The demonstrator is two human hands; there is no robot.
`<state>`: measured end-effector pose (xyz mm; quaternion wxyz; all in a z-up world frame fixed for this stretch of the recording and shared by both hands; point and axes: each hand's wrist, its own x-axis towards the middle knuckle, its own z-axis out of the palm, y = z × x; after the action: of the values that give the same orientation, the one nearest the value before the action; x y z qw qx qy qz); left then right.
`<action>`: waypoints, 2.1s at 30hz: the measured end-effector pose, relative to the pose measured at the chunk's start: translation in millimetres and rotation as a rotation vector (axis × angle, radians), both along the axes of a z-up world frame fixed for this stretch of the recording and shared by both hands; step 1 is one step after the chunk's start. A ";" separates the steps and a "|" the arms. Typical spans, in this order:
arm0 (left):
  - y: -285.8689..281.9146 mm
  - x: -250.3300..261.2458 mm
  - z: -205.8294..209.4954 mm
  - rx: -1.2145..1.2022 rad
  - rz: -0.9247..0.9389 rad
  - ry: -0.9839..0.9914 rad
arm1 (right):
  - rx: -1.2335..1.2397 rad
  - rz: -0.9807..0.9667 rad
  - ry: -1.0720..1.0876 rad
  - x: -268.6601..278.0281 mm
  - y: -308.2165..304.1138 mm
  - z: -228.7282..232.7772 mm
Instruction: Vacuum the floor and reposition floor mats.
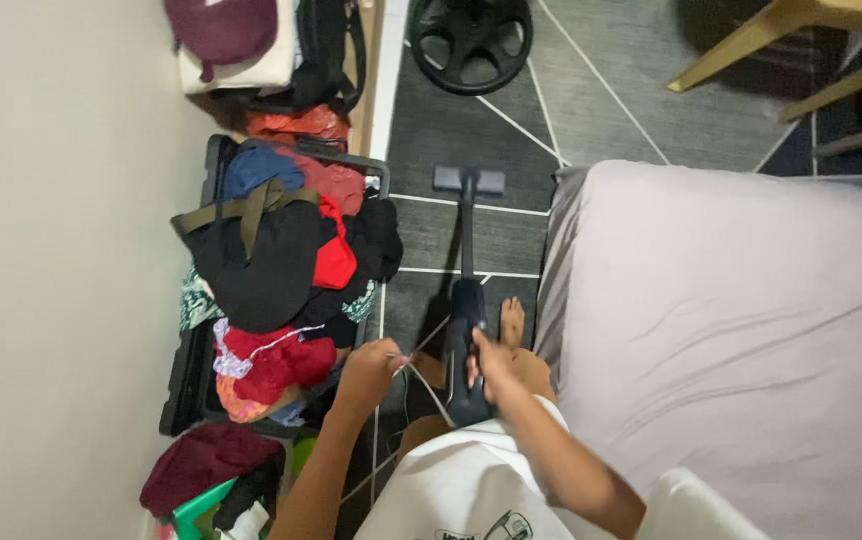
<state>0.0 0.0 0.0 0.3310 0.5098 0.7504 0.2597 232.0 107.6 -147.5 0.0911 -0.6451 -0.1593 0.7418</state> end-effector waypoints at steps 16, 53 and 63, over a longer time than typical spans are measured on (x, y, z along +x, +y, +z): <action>114.0 9.3 9.1 0.063 0.195 0.046 | 0.156 -0.061 -0.061 -36.9 201.3 -53.3; -2.4 94.1 -22.1 -0.101 -0.208 -0.018 | 0.085 0.035 0.026 147.5 37.6 -59.4; 21.0 111.4 -45.0 -0.058 -0.360 -0.071 | 0.090 -0.040 -0.183 141.5 -46.2 43.1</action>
<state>111.4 21.0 -45.0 0.4129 0.6167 0.6419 0.1926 373.5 61.4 -104.4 0.1198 -0.7085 -0.1870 0.6699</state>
